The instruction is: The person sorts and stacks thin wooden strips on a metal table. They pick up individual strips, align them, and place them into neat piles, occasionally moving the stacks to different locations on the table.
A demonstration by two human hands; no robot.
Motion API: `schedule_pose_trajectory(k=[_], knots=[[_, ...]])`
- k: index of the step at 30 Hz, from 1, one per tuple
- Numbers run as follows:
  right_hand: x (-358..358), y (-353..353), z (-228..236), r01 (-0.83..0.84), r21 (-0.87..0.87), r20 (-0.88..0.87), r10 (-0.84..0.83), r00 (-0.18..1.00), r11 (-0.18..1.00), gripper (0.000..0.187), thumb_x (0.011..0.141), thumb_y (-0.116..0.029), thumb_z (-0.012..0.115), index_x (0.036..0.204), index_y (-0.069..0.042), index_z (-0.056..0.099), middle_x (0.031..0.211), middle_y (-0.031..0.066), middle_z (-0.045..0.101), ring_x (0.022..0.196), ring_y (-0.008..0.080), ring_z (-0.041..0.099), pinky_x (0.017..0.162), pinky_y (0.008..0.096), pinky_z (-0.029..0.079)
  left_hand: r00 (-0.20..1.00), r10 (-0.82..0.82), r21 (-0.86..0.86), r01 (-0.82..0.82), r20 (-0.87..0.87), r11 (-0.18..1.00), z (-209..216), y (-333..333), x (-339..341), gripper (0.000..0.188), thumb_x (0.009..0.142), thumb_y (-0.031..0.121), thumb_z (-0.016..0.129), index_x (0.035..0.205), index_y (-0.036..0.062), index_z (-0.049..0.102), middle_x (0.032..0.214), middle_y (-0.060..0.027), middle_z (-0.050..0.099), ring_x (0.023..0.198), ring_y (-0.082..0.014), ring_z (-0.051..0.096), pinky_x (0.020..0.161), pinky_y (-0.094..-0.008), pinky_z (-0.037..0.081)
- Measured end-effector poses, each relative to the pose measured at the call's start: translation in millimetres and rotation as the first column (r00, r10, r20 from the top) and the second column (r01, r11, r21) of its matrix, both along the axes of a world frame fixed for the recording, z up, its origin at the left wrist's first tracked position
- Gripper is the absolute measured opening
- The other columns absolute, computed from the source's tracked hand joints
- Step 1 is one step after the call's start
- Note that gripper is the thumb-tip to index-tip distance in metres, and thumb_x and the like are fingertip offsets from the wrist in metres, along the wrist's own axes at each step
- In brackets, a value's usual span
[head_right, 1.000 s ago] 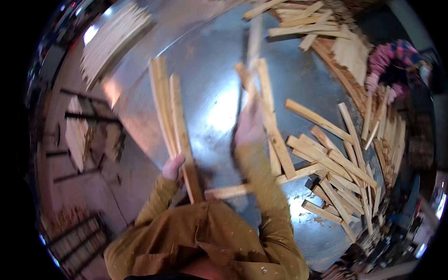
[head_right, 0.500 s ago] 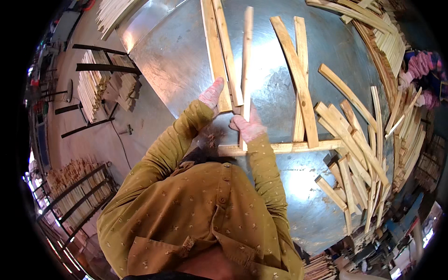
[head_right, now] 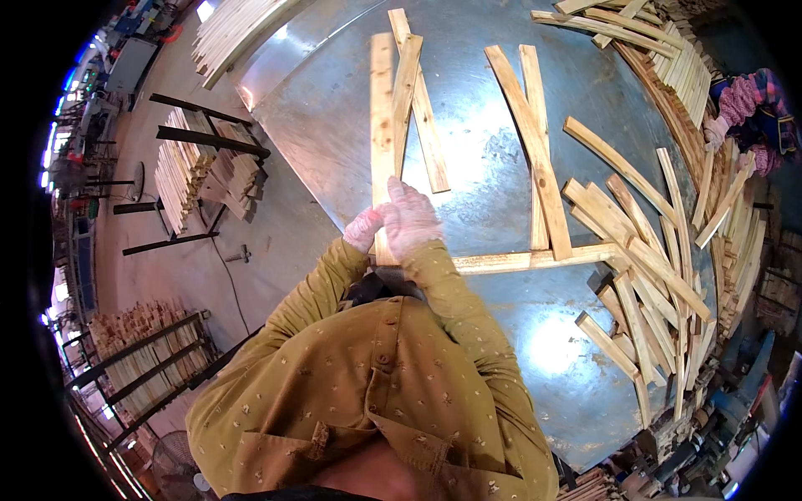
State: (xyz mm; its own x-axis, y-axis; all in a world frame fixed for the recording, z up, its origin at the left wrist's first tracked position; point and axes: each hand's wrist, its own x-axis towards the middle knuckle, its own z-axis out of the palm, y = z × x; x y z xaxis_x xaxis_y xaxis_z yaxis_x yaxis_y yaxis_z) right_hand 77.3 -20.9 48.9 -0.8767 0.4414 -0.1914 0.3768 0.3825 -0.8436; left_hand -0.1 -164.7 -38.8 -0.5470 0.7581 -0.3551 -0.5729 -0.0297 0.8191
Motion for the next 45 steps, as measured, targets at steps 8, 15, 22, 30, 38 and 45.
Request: schedule_pose_trajectory(k=[8,15,22,30,38,45], knots=[[0.4,41.7,-50.9,-0.005,0.654,0.342,-0.289,0.894,0.756,0.08,0.089,-0.036,0.062,0.15,-0.002,0.024,0.135,0.0221,0.048,0.125,0.0377,0.048,0.1,0.0466,0.046,0.991,-0.125,-0.103,0.129,0.043,0.986,87.4,-6.5,-46.9,0.041,0.084,0.02,0.074,0.116,-0.0003,0.056,0.087,-0.0112,0.065,0.074,-0.0226,0.065,0.068,-0.0402,0.059],[19.7,42.3,-49.6,0.207,-0.922,-0.054,-0.64,0.766,0.326,0.054,0.098,-0.035,0.056,0.139,-0.002,0.043,0.089,0.0109,0.062,0.065,0.019,0.057,0.051,0.0286,0.047,0.827,-0.256,-0.666,-0.18,-0.501,0.724,33.4,-12.4,-146.4,0.055,0.086,0.017,0.066,0.134,0.0053,0.043,0.097,-0.0186,0.067,0.081,-0.0284,0.068,0.068,-0.0384,0.056],[32.1,3.5,-29.1,0.162,-0.986,0.072,-0.765,0.64,0.042,0.044,0.093,-0.031,0.067,0.122,0.0,0.054,0.088,0.0091,0.064,0.071,0.0154,0.06,0.057,0.0243,0.053,0.365,-0.868,-0.937,-0.217,-0.337,0.273,78.0,50.5,-169.2,0.065,0.085,0.034,0.068,0.138,0.0083,0.042,0.136,-0.0225,0.051,0.119,-0.0392,0.056,0.1,-0.0441,0.047],[34.2,-18.3,-18.1,0.025,-0.999,0.0,-0.745,0.667,0.022,0.056,0.091,-0.038,0.07,0.135,-0.009,0.05,0.079,0.0034,0.062,0.061,0.0095,0.055,0.05,0.0208,0.045,0.252,-0.94,-0.973,-0.102,-0.228,0.209,91.7,75.5,-192.8,0.074,0.087,0.043,0.065,0.145,0.0081,0.036,0.144,-0.0199,0.043,0.125,-0.0368,0.052,0.103,-0.0448,0.045],[0.4,-43.7,39.4,0.376,-0.476,-0.016,-0.436,0.9,0.795,0.049,0.1,-0.047,0.049,0.113,-0.001,0.06,0.095,0.0114,0.068,0.086,0.0195,0.064,0.076,0.0324,0.053,0.841,-0.532,0.088,0.525,0.097,0.846,95.5,71.1,-108.5,0.06,0.09,0.022,0.07,0.139,0.0006,0.042,0.102,-0.0106,0.065,0.089,-0.0206,0.064,0.078,-0.0341,0.055],[113.3,119.7,-13.6,0.318,0.749,0.392,-0.776,0.494,0.581,0.082,0.085,-0.056,0.06,0.149,-0.011,0.035,0.139,0.0172,0.053,0.129,0.0326,0.05,0.103,0.0451,0.043,0.792,-0.312,-0.524,-0.011,-0.525,0.852,79.7,56.3,-219.5,0.038,0.085,0.025,0.072,0.112,0.0009,0.064,0.084,-0.0131,0.067,0.072,-0.0268,0.066,0.065,-0.038,0.053]])
